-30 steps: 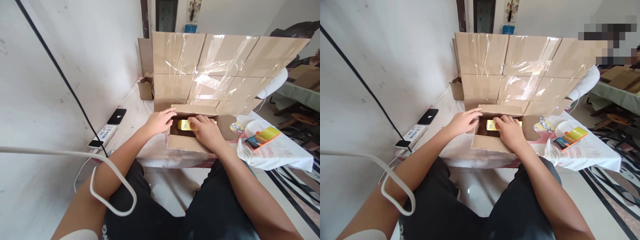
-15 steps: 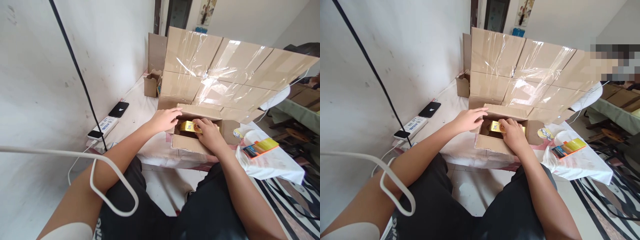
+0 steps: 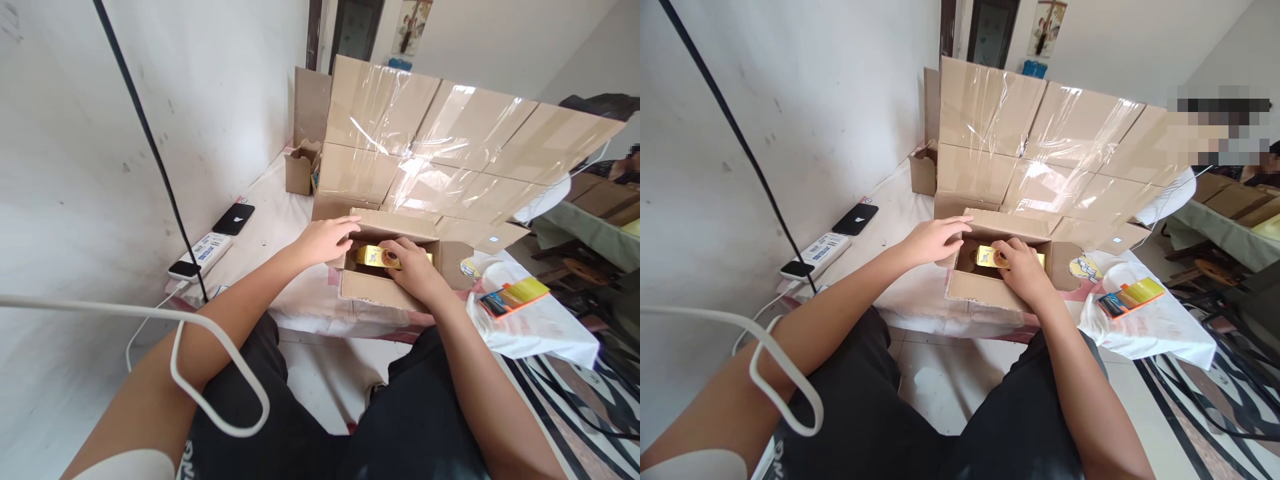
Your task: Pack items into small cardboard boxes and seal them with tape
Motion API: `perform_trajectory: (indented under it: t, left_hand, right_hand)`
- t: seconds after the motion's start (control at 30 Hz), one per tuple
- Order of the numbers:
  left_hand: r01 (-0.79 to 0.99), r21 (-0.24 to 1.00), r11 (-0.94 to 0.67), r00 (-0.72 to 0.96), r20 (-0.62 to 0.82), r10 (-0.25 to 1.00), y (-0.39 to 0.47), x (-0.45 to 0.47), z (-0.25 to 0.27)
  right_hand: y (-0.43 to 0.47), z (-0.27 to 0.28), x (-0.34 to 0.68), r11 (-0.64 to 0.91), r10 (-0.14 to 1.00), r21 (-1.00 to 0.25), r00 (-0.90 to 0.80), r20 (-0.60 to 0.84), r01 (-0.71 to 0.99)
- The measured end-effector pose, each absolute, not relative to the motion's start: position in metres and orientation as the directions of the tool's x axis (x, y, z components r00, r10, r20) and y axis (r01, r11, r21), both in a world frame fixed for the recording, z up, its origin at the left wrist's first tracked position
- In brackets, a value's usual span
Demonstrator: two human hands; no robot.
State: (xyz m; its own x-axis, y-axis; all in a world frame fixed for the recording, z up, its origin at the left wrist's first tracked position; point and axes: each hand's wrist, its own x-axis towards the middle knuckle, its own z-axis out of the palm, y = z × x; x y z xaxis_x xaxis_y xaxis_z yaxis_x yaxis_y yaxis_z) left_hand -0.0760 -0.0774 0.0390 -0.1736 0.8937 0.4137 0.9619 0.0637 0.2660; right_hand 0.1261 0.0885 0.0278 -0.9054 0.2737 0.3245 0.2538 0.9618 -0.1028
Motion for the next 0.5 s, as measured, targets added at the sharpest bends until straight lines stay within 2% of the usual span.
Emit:
perform_trajectory:
  t: [0.2, 0.33, 0.4, 0.5]
  left_hand:
    - [0.96, 0.273, 0.058, -0.177, 0.434, 0.883, -0.078, -0.075, 0.038]
    - [0.964, 0.258, 0.069, -0.199, 0.521, 0.83, -0.079, -0.077, 0.039]
    - [0.959, 0.262, 0.105, -0.243, 0.575, 0.781, -0.079, -0.08, 0.037]
    - [0.93, 0.33, 0.162, -0.336, 0.586, 0.737, -0.075, -0.087, 0.03]
  right_hand:
    - [0.095, 0.023, 0.127, 0.964, 0.247, -0.187, -0.891, 0.381, 0.187]
    - [0.091, 0.034, 0.136, 0.962, 0.257, -0.214, -0.823, 0.507, 0.168]
    - [0.091, 0.044, 0.146, 0.959, 0.28, -0.207, -0.732, 0.621, 0.191]
    - [0.103, 0.055, 0.163, 0.929, 0.347, -0.219, -0.498, 0.795, 0.299]
